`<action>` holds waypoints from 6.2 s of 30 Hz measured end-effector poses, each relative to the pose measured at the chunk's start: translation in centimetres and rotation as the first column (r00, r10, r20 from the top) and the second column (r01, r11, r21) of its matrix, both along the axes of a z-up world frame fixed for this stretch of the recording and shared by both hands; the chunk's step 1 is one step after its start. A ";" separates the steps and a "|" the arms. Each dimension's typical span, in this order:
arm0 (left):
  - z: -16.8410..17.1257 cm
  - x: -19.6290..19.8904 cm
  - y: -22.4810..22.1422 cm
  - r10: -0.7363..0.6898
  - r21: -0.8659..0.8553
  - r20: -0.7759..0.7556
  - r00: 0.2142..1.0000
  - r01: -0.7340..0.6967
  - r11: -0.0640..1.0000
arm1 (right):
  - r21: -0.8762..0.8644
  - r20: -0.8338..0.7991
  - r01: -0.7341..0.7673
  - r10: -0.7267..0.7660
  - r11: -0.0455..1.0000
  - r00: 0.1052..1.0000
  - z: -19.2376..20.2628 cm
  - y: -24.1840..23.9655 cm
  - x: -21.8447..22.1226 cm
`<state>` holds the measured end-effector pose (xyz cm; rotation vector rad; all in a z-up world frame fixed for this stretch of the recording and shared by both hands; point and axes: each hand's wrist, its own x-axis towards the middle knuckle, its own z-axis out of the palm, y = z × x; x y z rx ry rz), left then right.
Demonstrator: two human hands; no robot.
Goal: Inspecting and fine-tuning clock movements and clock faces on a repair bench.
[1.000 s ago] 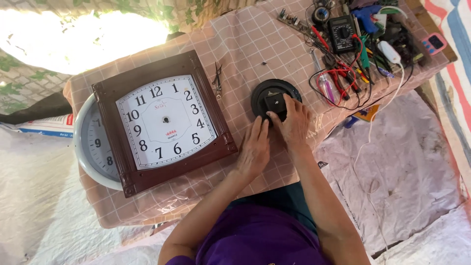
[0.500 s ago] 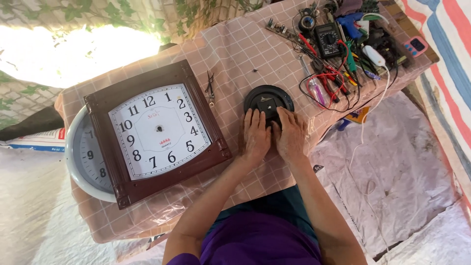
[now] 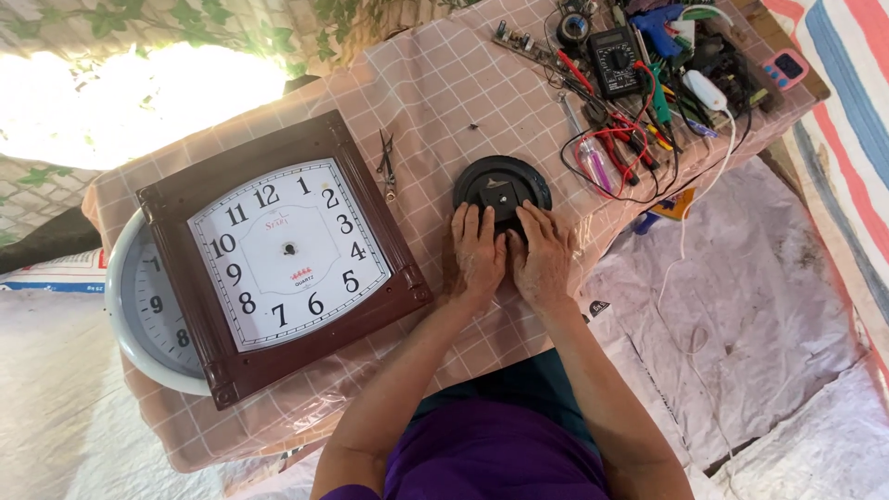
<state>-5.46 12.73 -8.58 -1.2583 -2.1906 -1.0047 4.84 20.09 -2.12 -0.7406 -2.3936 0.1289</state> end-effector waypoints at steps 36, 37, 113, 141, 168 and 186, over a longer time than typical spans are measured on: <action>3.9 -1.1 -1.9 -0.131 0.154 0.073 0.989 0.119 0.981 | -0.102 -0.190 -0.121 0.100 0.987 0.977 -0.5 -0.5 0.6; 3.9 -0.9 -1.9 -0.128 0.152 0.076 0.989 0.115 0.982 | -0.104 -0.187 -0.124 0.103 0.987 0.977 -0.3 -0.6 0.6; 10.4 -0.1 -1.6 -0.195 0.155 0.885 0.422 0.129 0.980 | -0.389 -0.321 -0.295 0.172 0.873 0.931 6.2 5.1 -0.3; 10.2 1.0 -1.8 -0.635 0.513 0.460 -0.621 -0.397 0.761 | -0.572 -0.298 -0.550 0.471 0.608 0.831 9.7 2.8 3.4; 12.4 2.7 -2.3 -0.488 0.361 0.651 -0.582 -0.328 0.873 | -0.551 -0.310 -0.467 0.350 0.692 0.884 7.5 0.6 2.6; 11.7 2.9 -1.9 -0.887 0.839 0.279 -0.369 -0.355 0.412 | -0.585 -0.316 -0.460 0.335 0.668 0.888 9.7 1.2 3.8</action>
